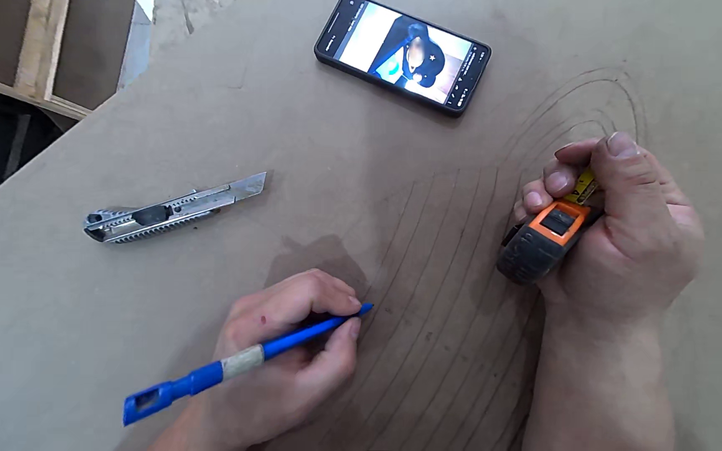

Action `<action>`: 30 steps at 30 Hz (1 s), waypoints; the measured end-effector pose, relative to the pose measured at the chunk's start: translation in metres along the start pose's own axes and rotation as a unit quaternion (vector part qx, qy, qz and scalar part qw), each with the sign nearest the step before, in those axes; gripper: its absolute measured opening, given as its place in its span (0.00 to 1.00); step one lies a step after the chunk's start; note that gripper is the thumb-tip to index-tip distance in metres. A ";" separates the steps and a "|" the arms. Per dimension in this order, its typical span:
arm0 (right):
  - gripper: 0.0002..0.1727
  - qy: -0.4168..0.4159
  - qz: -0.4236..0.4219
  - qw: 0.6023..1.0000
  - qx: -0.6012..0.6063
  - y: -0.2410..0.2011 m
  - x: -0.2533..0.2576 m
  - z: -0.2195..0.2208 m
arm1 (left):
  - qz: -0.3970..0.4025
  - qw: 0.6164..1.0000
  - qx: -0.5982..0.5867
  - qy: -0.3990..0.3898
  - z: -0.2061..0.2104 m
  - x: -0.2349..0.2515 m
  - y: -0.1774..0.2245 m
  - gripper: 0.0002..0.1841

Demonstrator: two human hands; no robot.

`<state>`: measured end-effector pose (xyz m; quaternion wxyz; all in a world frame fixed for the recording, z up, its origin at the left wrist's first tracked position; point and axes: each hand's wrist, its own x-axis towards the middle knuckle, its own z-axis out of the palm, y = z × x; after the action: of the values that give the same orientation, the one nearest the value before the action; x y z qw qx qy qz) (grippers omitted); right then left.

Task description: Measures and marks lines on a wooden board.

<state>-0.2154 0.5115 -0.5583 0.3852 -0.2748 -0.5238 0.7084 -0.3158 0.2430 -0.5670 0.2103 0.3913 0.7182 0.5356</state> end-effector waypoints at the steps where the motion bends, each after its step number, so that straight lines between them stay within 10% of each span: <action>1: 0.17 0.000 0.000 1.000 0.003 0.000 0.000 0.000 | -0.002 1.000 0.005 0.008 0.001 0.000 0.000 0.03; 30: 0.19 -0.003 0.017 0.999 -0.029 -0.003 -0.005 -0.001 | 0.031 0.999 0.027 -0.007 0.000 0.003 -0.008 0.03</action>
<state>-0.2112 0.5081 -0.5553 0.3637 -0.2928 -0.5400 0.7003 -0.3205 0.2445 -0.5739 0.1879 0.4223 0.7185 0.5197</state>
